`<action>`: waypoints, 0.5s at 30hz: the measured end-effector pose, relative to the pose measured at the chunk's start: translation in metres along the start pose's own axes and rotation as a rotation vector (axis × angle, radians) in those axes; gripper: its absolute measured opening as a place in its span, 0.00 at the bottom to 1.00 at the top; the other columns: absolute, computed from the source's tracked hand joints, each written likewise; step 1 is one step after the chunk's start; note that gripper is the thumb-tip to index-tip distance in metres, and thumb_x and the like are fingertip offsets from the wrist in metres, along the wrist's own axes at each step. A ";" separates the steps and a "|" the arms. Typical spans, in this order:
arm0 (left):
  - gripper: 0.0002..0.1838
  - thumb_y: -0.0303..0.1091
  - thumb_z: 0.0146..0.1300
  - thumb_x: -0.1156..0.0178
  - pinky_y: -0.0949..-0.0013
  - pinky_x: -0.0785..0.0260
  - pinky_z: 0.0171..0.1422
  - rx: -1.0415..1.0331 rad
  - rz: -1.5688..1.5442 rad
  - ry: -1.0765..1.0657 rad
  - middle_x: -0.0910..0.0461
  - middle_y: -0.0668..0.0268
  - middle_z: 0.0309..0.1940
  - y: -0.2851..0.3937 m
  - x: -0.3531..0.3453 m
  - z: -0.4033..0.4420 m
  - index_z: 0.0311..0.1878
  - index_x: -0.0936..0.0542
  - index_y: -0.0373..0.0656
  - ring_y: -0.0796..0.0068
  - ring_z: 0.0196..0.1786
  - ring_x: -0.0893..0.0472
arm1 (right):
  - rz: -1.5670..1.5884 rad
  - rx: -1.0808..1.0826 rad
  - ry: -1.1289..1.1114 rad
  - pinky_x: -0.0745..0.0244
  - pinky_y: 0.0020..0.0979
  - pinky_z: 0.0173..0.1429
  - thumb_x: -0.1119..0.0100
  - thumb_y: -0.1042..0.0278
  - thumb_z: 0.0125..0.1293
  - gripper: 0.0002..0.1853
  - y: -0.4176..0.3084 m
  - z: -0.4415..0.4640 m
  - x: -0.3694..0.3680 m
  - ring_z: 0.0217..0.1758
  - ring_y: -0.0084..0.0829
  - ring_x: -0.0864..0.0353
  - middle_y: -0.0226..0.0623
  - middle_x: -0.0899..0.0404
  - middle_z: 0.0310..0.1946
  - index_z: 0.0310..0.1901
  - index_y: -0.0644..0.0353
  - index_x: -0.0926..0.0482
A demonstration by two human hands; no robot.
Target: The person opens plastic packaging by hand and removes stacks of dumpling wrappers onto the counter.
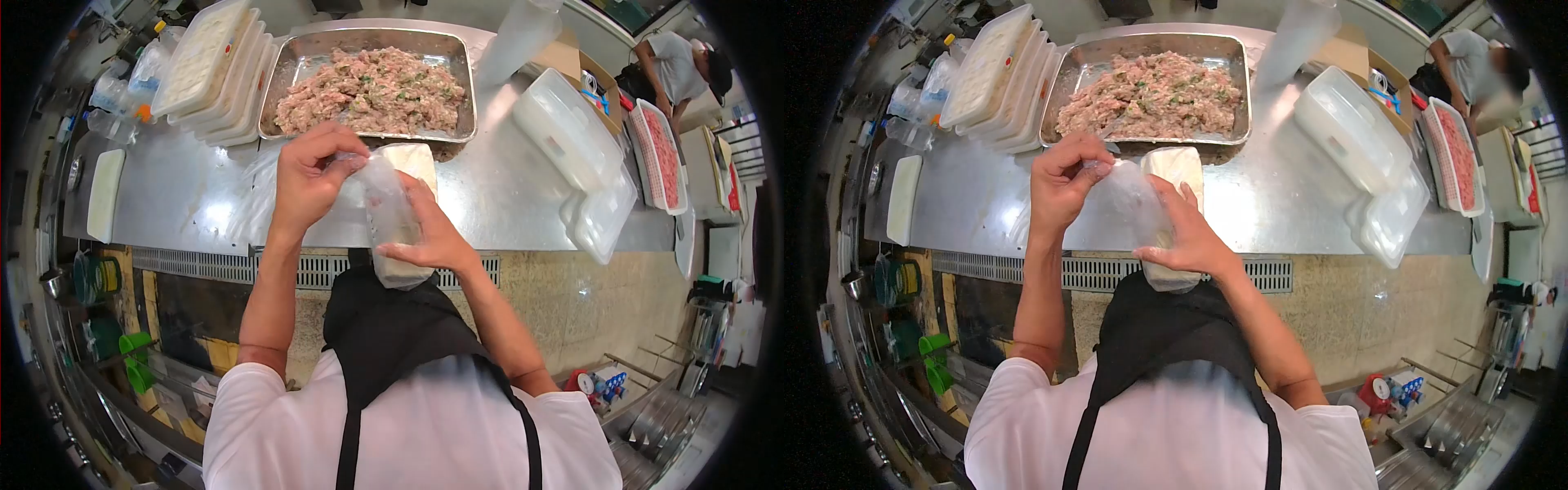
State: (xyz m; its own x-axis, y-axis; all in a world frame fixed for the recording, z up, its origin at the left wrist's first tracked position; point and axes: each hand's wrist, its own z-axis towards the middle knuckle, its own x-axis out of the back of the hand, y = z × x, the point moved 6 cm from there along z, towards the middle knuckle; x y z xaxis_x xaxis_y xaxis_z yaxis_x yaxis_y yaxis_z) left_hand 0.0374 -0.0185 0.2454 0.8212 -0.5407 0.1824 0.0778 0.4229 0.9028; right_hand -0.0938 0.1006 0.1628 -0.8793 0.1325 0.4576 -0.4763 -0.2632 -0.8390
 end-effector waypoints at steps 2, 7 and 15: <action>0.05 0.14 0.54 0.36 0.75 0.32 0.44 -0.054 0.063 -0.069 0.21 0.65 0.35 0.019 -0.013 0.004 0.33 0.18 0.33 0.76 0.40 0.23 | -0.145 0.070 0.127 0.35 0.41 0.67 0.38 0.73 0.58 0.29 0.009 -0.004 -0.007 0.62 0.44 0.28 0.45 0.27 0.60 0.62 0.62 0.33; 0.25 0.17 0.49 0.31 0.74 0.31 0.50 -0.038 -0.116 -0.001 0.23 0.65 0.47 0.006 -0.020 0.006 0.53 0.22 0.39 0.77 0.46 0.24 | 0.228 -0.237 0.208 0.25 0.33 0.49 0.41 0.71 0.67 0.13 0.035 0.004 -0.006 0.42 0.32 0.18 0.44 0.17 0.38 0.50 0.66 0.21; 0.25 0.32 0.61 0.30 0.63 0.27 0.61 0.282 -0.433 0.124 0.20 0.61 0.45 -0.069 -0.064 -0.038 0.58 0.28 0.36 0.66 0.52 0.19 | 0.145 -0.018 0.261 0.25 0.41 0.46 0.38 0.73 0.57 0.13 0.028 0.017 -0.022 0.44 0.55 0.20 0.51 0.18 0.37 0.45 0.63 0.22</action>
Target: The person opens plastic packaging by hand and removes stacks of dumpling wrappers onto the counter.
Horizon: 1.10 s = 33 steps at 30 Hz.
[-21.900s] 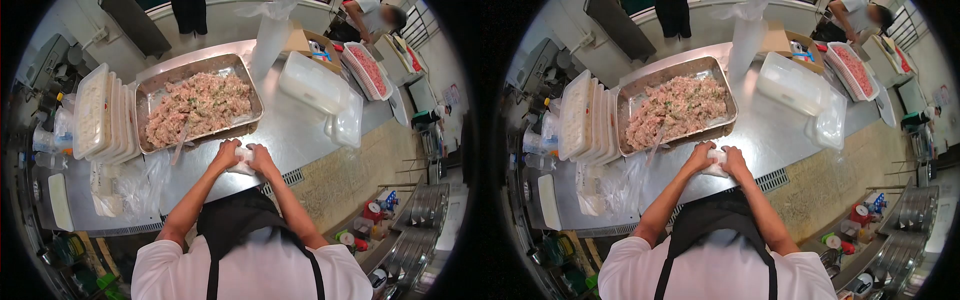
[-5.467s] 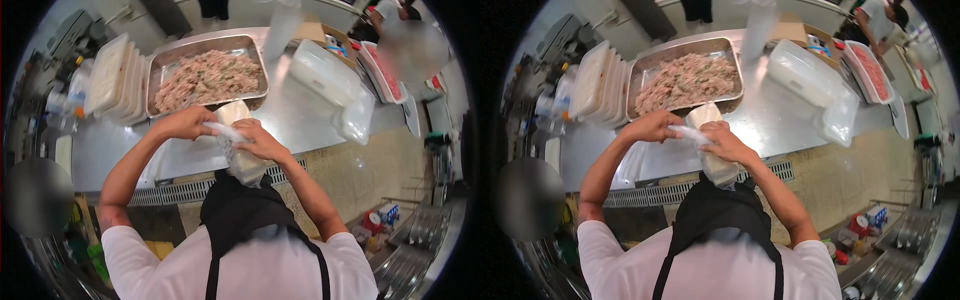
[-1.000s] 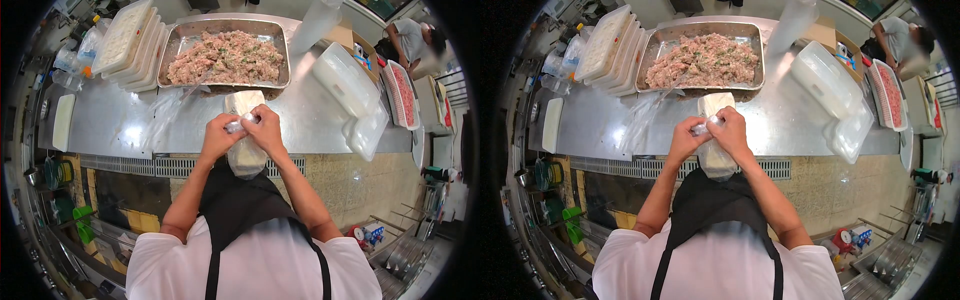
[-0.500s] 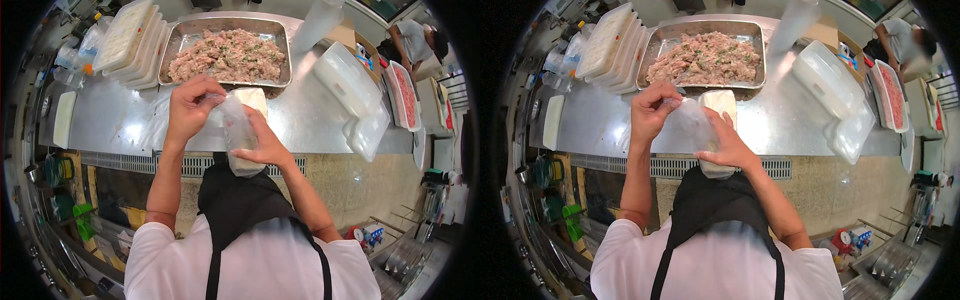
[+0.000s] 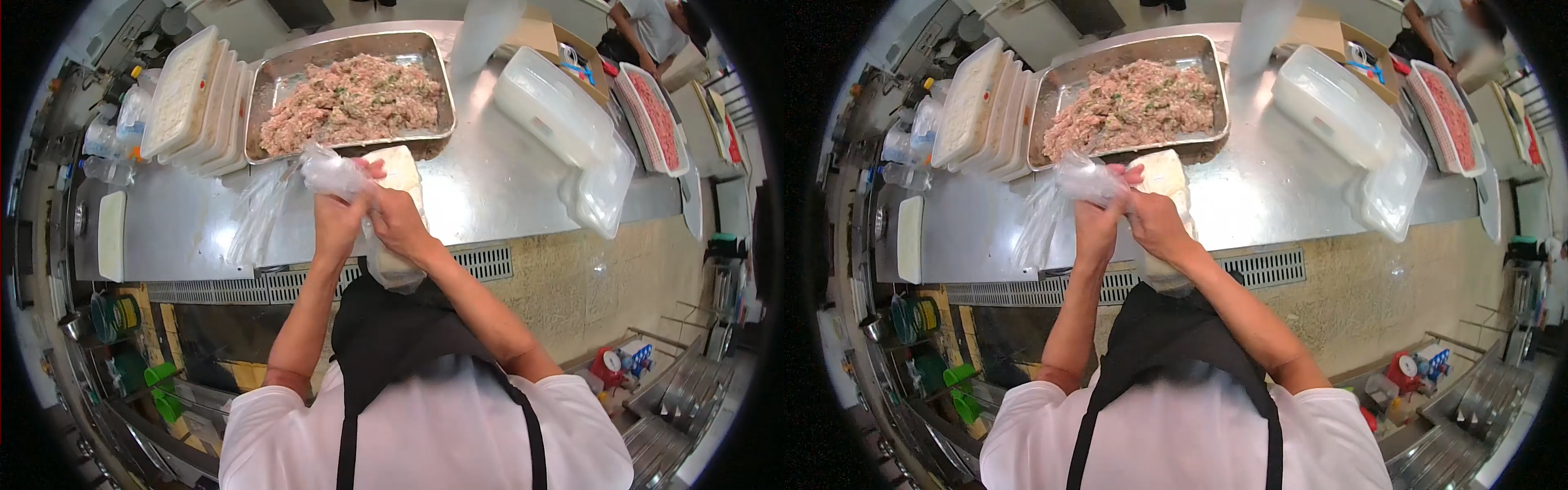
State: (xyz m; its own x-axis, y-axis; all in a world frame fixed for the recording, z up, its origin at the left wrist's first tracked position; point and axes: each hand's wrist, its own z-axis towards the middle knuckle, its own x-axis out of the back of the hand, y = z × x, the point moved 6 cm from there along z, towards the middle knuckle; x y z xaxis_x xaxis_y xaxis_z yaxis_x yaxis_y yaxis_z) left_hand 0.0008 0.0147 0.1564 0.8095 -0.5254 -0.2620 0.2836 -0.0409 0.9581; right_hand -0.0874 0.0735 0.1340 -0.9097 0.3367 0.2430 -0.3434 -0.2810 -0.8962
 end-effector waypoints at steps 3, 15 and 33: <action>0.10 0.32 0.68 0.37 0.67 0.26 0.41 -0.046 -0.215 0.053 0.23 0.66 0.30 0.007 -0.007 0.006 0.44 0.25 0.36 0.74 0.31 0.22 | -0.106 0.070 -0.086 0.26 0.43 0.54 0.34 0.74 0.49 0.19 -0.005 0.000 0.002 0.51 0.50 0.21 0.47 0.20 0.46 0.46 0.63 0.24; 0.19 0.47 0.67 0.38 0.74 0.39 0.26 0.067 -0.449 -0.229 0.34 0.72 0.22 0.025 -0.042 0.046 0.51 0.29 0.45 0.81 0.22 0.34 | -0.001 -0.127 -0.043 0.39 0.46 0.72 0.45 0.77 0.58 0.21 0.020 -0.020 0.017 0.63 0.43 0.25 0.44 0.20 0.52 0.56 0.60 0.23; 0.09 0.20 0.62 0.41 0.82 0.40 0.27 0.056 0.267 0.024 0.22 0.75 0.24 0.037 0.020 0.037 0.46 0.20 0.34 0.91 0.25 0.28 | 0.707 -0.337 0.068 0.28 0.29 0.57 0.49 0.70 0.69 0.14 0.003 0.002 0.044 0.51 0.26 0.21 0.35 0.17 0.44 0.50 0.67 0.20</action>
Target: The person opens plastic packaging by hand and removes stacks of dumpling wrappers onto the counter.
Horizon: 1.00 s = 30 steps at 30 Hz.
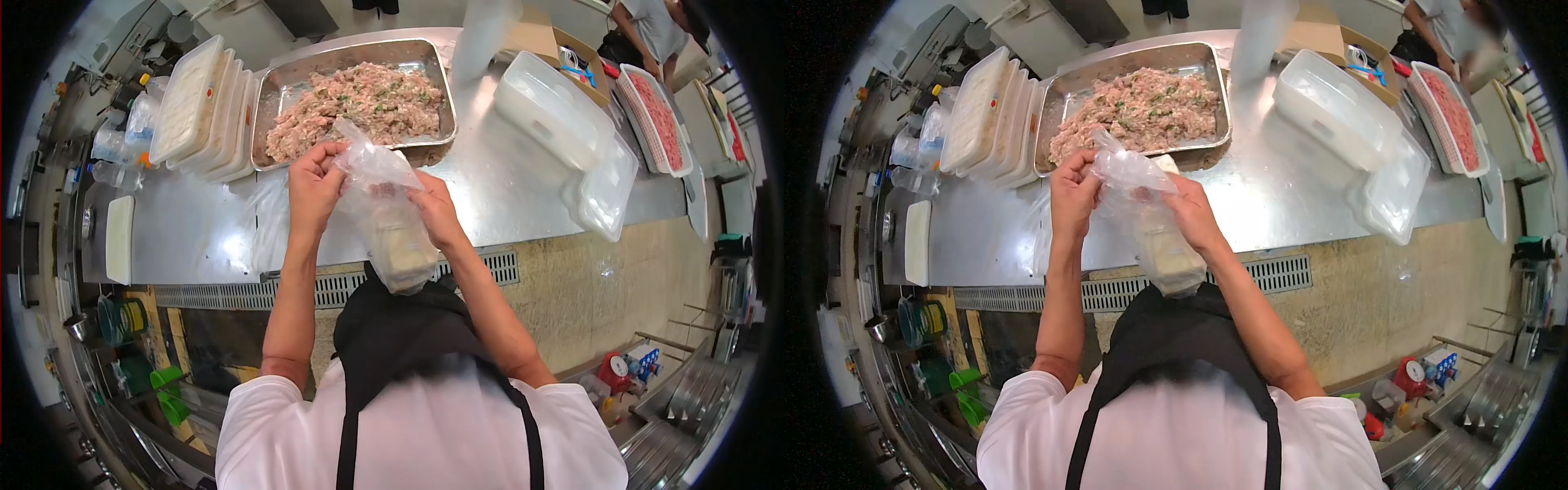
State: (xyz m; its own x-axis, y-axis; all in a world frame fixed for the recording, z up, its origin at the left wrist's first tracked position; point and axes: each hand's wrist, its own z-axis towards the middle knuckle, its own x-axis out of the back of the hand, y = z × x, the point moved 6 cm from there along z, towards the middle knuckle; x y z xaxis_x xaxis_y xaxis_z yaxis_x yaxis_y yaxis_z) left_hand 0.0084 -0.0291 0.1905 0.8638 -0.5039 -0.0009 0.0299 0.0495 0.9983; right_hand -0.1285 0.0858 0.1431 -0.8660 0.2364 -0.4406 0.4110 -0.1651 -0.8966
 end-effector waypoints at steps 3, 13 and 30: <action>0.07 0.22 0.63 0.39 0.82 0.44 0.26 -0.038 0.017 -0.048 0.24 0.77 0.23 0.000 -0.006 0.000 0.44 0.20 0.35 0.92 0.24 0.32 | -0.155 0.240 0.274 0.25 0.28 0.53 0.45 0.78 0.63 0.12 -0.040 0.000 -0.017 0.48 0.27 0.19 0.37 0.17 0.41 0.47 0.68 0.19; 0.03 0.19 0.59 0.38 0.81 0.38 0.31 -0.282 0.199 0.085 0.24 0.76 0.25 0.024 -0.003 -0.013 0.35 0.19 0.36 0.89 0.27 0.29 | -0.152 0.169 0.195 0.23 0.30 0.45 0.48 0.83 0.60 0.15 -0.057 0.013 -0.014 0.43 0.26 0.19 0.34 0.19 0.41 0.47 0.64 0.19; 0.10 0.18 0.55 0.36 0.77 0.31 0.45 -0.341 -0.222 -0.029 0.23 0.71 0.36 0.015 -0.017 -0.012 0.38 0.24 0.40 0.83 0.39 0.24 | -0.592 0.245 0.049 0.23 0.27 0.45 0.29 0.72 0.51 0.19 -0.075 0.002 -0.054 0.41 0.25 0.20 0.35 0.22 0.36 0.43 0.63 0.25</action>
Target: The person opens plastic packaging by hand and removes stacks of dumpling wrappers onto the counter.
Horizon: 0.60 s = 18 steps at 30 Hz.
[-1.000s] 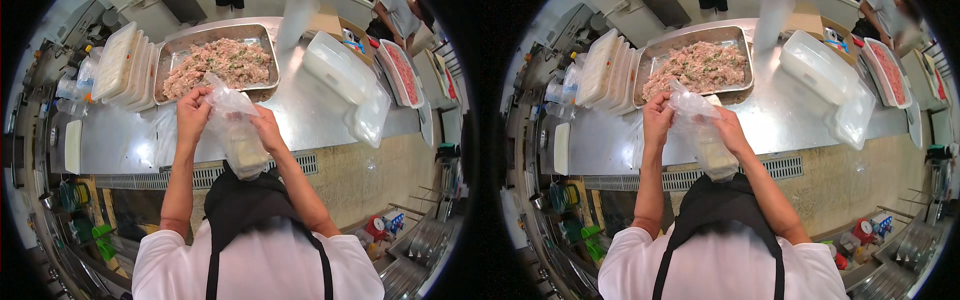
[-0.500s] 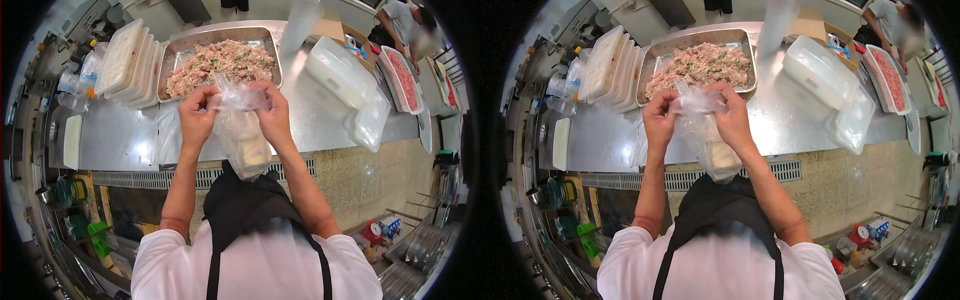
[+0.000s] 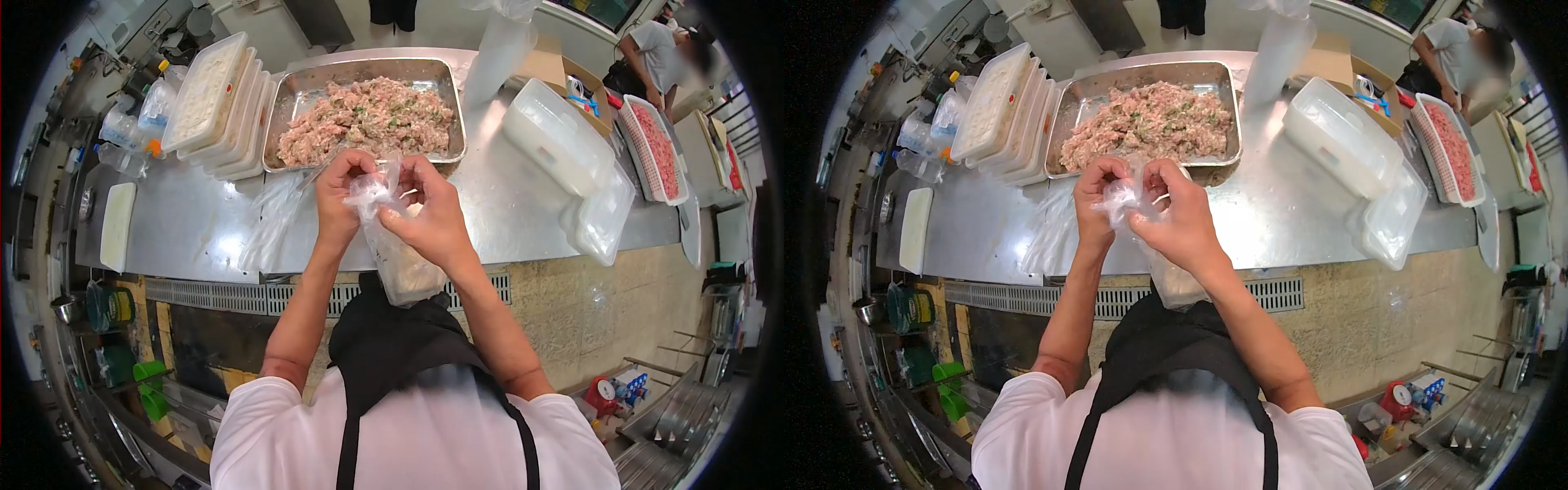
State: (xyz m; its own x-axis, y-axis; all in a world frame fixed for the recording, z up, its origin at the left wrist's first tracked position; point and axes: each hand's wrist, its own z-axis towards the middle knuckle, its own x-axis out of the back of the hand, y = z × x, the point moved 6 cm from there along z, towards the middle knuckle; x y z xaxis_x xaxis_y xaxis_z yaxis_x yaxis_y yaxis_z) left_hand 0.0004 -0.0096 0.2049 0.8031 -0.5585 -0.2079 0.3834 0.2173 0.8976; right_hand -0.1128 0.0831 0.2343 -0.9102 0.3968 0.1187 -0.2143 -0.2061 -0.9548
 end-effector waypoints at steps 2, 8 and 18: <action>0.10 0.18 0.55 0.37 0.76 0.32 0.45 -0.012 0.048 -0.026 0.24 0.72 0.37 0.000 0.008 0.002 0.39 0.24 0.41 0.84 0.40 0.26 | -0.067 0.023 0.016 0.24 0.26 0.43 0.29 0.73 0.49 0.19 0.008 0.001 -0.004 0.37 0.25 0.20 0.35 0.22 0.32 0.43 0.63 0.25; 0.12 0.20 0.54 0.35 0.75 0.31 0.47 0.009 0.450 -0.222 0.24 0.68 0.39 0.059 0.019 0.006 0.43 0.21 0.37 0.78 0.41 0.24 | -0.183 0.067 0.178 0.26 0.26 0.38 0.29 0.79 0.47 0.15 0.008 0.000 0.001 0.29 0.25 0.22 0.36 0.22 0.28 0.38 0.64 0.22; 0.28 0.31 0.46 0.24 0.70 0.25 0.46 0.087 0.508 -0.146 0.21 0.61 0.43 0.044 0.012 -0.013 0.52 0.22 0.39 0.71 0.45 0.20 | 0.333 -0.053 0.228 0.25 0.22 0.42 0.32 0.82 0.55 0.12 0.027 0.014 0.009 0.35 0.18 0.21 0.29 0.19 0.33 0.41 0.67 0.21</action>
State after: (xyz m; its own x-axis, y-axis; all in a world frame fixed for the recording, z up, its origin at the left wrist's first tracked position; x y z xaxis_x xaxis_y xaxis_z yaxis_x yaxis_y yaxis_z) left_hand 0.0327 0.0036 0.2368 0.8036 -0.5071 0.3114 -0.0812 0.4249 0.9016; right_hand -0.1314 0.0685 0.2131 -0.8237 0.5051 -0.2577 0.1032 -0.3132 -0.9441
